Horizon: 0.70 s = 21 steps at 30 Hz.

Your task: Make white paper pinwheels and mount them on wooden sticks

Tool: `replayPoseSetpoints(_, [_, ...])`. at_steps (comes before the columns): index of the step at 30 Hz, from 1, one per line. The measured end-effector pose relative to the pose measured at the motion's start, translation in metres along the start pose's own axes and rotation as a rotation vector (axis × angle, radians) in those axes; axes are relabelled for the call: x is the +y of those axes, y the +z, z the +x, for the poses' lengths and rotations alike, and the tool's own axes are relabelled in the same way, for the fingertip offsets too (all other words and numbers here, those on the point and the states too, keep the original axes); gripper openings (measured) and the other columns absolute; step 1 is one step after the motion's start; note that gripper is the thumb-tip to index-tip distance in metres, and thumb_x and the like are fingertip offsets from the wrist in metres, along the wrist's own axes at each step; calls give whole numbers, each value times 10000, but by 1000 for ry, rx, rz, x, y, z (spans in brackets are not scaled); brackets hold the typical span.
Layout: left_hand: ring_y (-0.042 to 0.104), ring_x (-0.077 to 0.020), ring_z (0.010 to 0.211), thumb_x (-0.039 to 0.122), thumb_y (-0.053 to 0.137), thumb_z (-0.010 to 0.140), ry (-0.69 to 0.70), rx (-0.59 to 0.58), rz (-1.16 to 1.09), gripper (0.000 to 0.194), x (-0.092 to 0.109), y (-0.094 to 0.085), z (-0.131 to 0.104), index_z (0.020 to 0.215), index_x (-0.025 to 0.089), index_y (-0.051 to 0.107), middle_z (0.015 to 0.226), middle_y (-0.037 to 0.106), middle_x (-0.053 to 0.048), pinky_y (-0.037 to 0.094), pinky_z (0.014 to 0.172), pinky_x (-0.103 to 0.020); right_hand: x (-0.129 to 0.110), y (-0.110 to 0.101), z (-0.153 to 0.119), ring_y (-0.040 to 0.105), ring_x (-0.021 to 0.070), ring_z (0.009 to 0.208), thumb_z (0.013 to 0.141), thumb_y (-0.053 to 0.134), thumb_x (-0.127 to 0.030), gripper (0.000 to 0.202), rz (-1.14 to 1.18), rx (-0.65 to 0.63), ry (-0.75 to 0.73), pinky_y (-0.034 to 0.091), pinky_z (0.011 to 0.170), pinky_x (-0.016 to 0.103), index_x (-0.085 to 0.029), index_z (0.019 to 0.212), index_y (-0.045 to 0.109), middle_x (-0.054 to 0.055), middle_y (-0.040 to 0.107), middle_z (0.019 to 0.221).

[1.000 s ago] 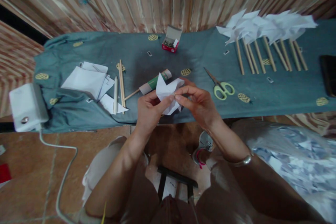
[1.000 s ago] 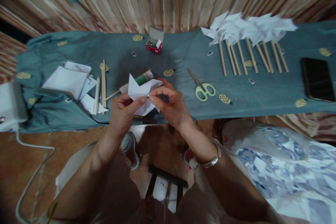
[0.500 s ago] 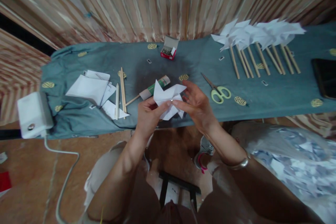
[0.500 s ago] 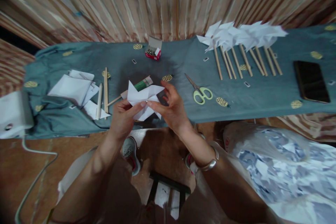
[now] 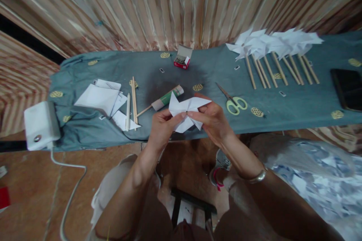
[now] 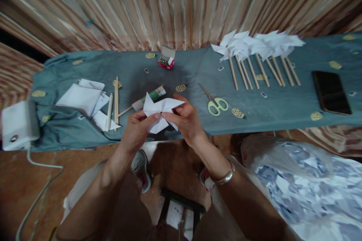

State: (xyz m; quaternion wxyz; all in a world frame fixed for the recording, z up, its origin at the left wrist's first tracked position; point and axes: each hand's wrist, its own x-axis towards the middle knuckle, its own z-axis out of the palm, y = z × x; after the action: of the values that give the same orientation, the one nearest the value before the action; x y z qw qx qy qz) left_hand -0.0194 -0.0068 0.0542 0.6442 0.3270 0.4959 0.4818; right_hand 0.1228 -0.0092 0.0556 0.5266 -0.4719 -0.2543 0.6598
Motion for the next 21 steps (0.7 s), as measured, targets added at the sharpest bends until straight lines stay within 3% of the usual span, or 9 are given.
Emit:
replayPoseSetpoints(6, [530, -75, 503, 359, 941, 483, 3, 13, -12, 337, 2, 2, -1, 702, 158, 782, 608, 689, 14, 425, 501, -199, -1, 4, 0, 700, 186, 726, 440, 946, -274, 832, 22, 30, 0, 558, 719, 316, -200, 1171, 554, -15, 757, 808])
replayPoseSetpoints(12, [525, -80, 502, 350, 929, 503, 23, 24, 6, 330, -1, -1, 0, 729, 154, 790, 608, 687, 8, 410, 487, -198, 0, 3, 0, 709, 188, 758, 456, 949, -285, 844, 15, 10, -3, 558, 756, 312, -185, 1200, 564, -9, 758, 829])
replayPoseSetpoints(21, [498, -71, 497, 318, 878, 559, 60, 46, 32, 241, -3, -1, 0, 713, 153, 794, 594, 671, 17, 387, 477, -187, 0, 4, 1, 699, 173, 703, 428, 941, -286, 912, 2, 27, 21, 551, 685, 280, -185, 1231, 521, -27, 754, 764])
